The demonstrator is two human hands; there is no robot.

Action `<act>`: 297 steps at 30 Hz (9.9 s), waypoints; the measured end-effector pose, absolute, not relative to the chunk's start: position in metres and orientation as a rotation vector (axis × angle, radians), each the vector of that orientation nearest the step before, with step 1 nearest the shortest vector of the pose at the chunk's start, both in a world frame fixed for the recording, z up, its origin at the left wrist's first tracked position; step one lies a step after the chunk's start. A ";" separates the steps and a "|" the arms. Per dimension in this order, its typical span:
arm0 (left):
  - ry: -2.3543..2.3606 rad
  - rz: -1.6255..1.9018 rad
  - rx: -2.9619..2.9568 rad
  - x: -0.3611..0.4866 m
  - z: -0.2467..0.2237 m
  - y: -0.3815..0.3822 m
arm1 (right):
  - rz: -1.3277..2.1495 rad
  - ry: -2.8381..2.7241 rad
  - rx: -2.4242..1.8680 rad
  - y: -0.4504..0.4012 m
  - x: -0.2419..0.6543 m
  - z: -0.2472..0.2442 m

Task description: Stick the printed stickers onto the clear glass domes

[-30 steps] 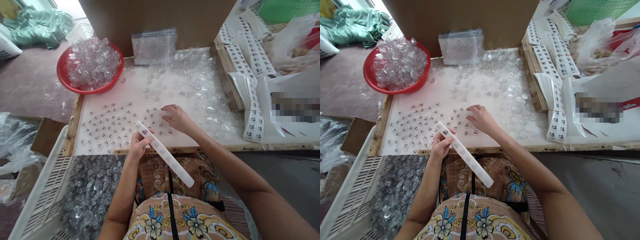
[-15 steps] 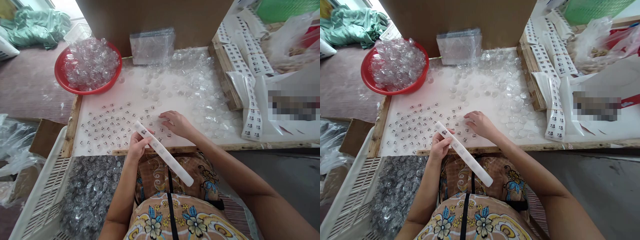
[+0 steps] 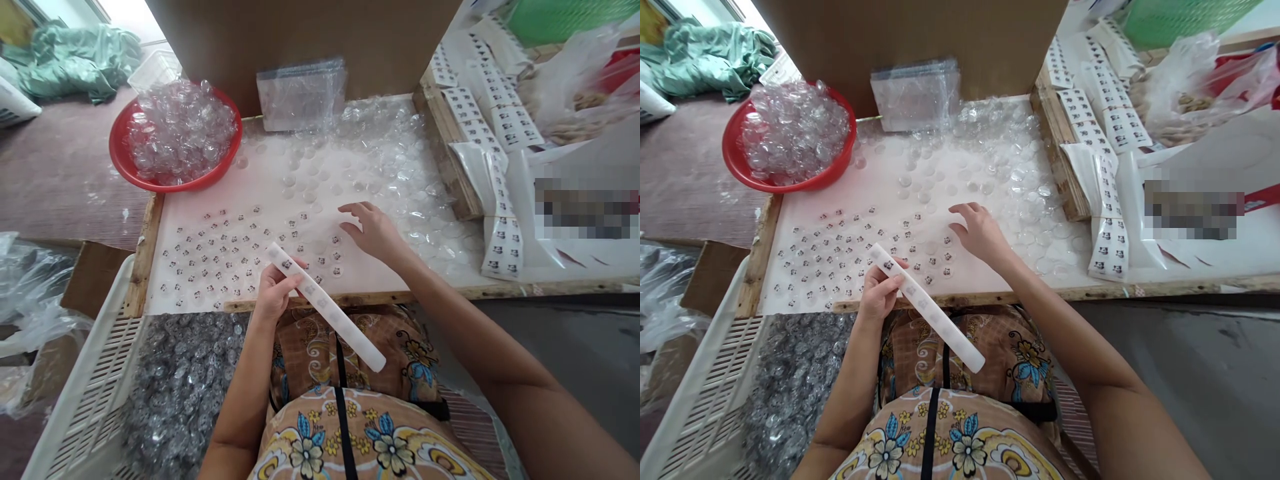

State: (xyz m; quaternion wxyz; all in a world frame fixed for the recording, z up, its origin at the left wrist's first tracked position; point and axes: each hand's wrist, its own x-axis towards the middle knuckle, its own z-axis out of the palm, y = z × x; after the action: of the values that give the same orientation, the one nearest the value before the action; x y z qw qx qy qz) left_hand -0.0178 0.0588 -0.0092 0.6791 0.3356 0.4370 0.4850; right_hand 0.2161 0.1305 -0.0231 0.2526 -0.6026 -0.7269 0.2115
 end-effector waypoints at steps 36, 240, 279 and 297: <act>1.004 1.103 0.737 -0.018 -0.009 0.057 | 0.425 -2.219 -1.541 0.149 0.169 -0.023; 1.251 1.527 0.452 -0.004 -0.018 0.073 | 0.542 -1.742 -1.791 0.103 0.314 0.025; 1.161 1.123 0.714 -0.018 -0.007 0.063 | 0.846 -2.179 -1.672 0.160 0.169 -0.017; 1.251 1.173 0.620 -0.019 -0.016 0.063 | 0.466 -2.247 -1.549 0.174 0.175 -0.019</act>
State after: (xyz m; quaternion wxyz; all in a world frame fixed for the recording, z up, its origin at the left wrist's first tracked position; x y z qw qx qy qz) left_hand -0.0189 0.0631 -0.0157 0.6122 0.2689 0.5424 0.5086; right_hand 0.1752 0.1736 -0.0188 0.1855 -0.5499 -0.7974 0.1652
